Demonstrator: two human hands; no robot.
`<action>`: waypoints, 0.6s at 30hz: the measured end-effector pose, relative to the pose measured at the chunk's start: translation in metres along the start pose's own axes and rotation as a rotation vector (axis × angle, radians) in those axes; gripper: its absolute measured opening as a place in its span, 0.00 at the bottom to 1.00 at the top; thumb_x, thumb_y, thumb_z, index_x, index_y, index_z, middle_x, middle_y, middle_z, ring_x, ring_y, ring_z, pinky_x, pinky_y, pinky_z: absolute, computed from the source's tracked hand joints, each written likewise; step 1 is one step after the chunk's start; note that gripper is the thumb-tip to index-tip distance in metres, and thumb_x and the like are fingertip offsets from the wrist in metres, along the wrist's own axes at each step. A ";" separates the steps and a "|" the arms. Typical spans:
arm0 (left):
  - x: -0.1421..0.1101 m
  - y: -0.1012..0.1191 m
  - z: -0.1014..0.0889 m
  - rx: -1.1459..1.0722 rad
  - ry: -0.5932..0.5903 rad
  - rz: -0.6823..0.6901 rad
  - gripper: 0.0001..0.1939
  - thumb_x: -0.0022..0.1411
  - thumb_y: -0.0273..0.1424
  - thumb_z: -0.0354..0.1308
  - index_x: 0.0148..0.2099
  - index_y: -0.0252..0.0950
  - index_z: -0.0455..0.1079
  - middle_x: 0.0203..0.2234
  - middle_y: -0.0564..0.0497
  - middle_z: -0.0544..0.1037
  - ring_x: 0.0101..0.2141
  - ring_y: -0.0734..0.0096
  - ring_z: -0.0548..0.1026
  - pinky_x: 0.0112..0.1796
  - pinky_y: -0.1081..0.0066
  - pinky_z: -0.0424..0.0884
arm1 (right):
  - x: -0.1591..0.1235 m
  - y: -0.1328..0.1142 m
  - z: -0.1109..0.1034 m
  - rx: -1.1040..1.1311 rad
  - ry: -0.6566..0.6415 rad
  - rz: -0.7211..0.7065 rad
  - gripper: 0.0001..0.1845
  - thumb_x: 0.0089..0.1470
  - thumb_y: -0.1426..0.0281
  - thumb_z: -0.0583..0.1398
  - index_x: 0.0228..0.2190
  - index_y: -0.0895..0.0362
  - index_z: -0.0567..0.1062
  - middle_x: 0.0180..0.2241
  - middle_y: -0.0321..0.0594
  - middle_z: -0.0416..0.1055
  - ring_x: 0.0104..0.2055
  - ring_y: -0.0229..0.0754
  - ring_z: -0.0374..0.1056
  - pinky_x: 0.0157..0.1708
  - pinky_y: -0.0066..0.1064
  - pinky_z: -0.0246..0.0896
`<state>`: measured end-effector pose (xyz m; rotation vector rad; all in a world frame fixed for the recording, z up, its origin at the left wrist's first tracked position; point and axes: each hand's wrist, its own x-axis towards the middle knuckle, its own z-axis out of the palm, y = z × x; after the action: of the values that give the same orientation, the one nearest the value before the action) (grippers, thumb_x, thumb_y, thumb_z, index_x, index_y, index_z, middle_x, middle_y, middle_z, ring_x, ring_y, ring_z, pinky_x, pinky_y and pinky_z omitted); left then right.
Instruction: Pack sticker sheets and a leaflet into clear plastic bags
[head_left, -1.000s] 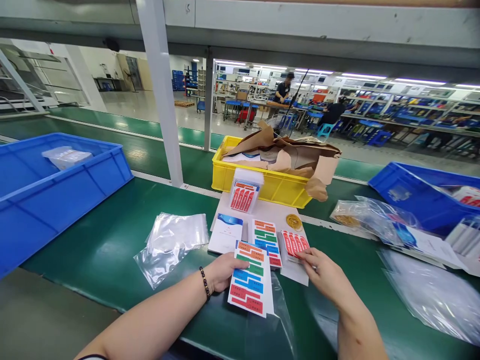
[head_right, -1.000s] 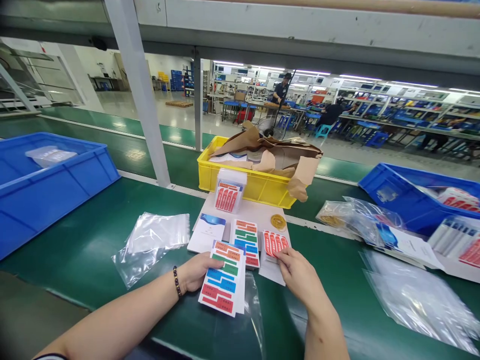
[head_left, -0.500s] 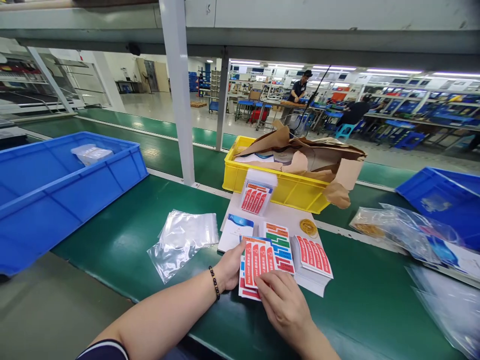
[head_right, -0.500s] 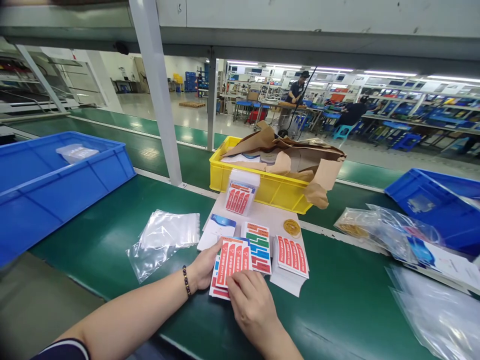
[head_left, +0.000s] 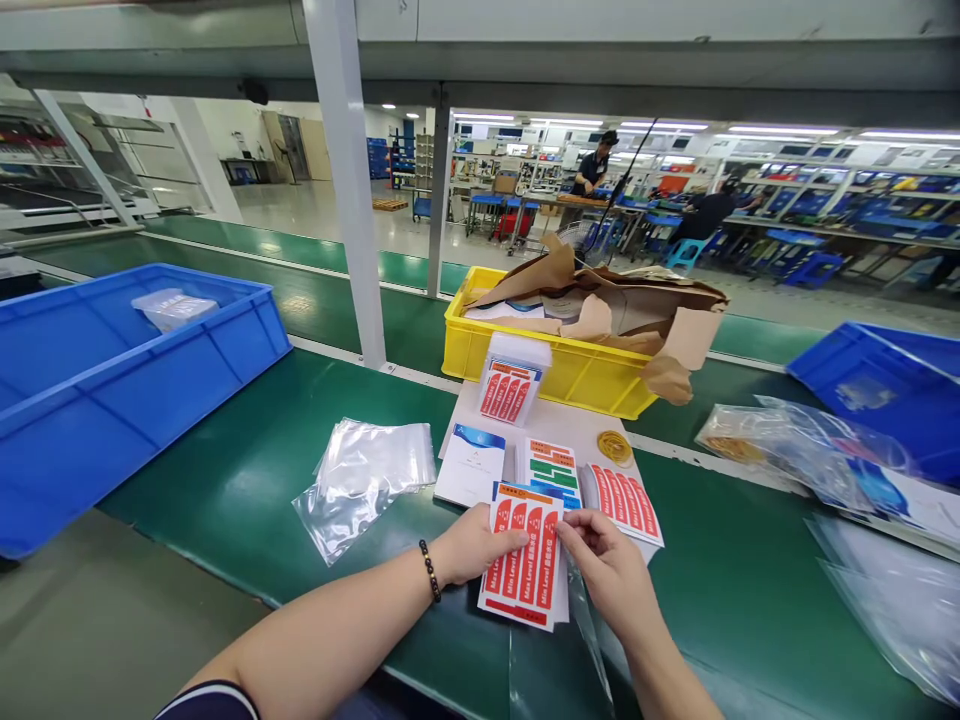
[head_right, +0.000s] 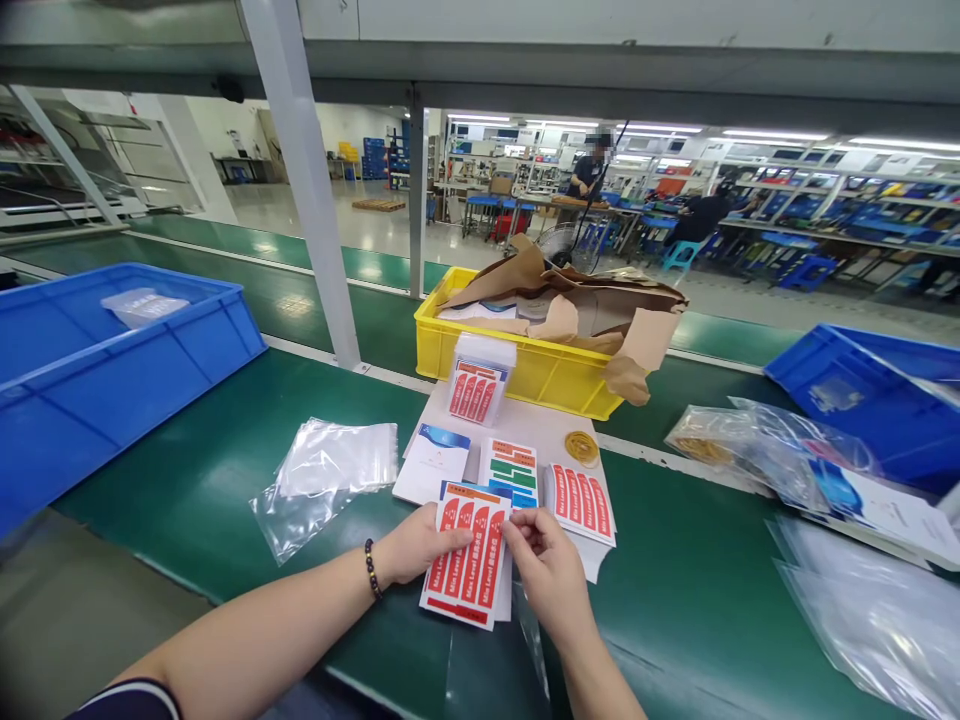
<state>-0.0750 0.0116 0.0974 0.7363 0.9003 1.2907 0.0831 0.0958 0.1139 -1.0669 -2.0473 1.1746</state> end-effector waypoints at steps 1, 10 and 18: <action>-0.001 0.001 0.000 0.033 -0.016 0.013 0.21 0.47 0.38 0.59 0.42 0.30 0.68 0.34 0.44 0.75 0.33 0.65 0.73 0.37 0.65 0.67 | 0.001 0.000 0.000 0.016 -0.010 -0.003 0.11 0.49 0.61 0.56 0.27 0.57 0.67 0.25 0.37 0.67 0.27 0.39 0.64 0.25 0.28 0.62; -0.003 0.003 0.001 0.230 -0.085 0.032 0.23 0.50 0.40 0.56 0.46 0.32 0.66 0.39 0.44 0.73 0.38 0.64 0.72 0.40 0.66 0.66 | -0.002 -0.010 0.005 0.372 0.080 0.053 0.20 0.40 0.61 0.62 0.36 0.54 0.65 0.31 0.39 0.68 0.31 0.41 0.66 0.30 0.32 0.64; -0.005 0.010 -0.009 0.780 -0.053 0.061 0.17 0.47 0.33 0.57 0.42 0.34 0.68 0.30 0.51 0.75 0.30 0.70 0.71 0.32 0.75 0.64 | 0.015 0.005 -0.020 0.746 0.294 0.199 0.14 0.35 0.67 0.66 0.27 0.58 0.70 0.24 0.36 0.73 0.23 0.39 0.69 0.25 0.32 0.66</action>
<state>-0.0877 0.0077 0.1028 1.4005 1.3615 0.9439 0.0919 0.1186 0.1198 -0.9848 -1.1358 1.5884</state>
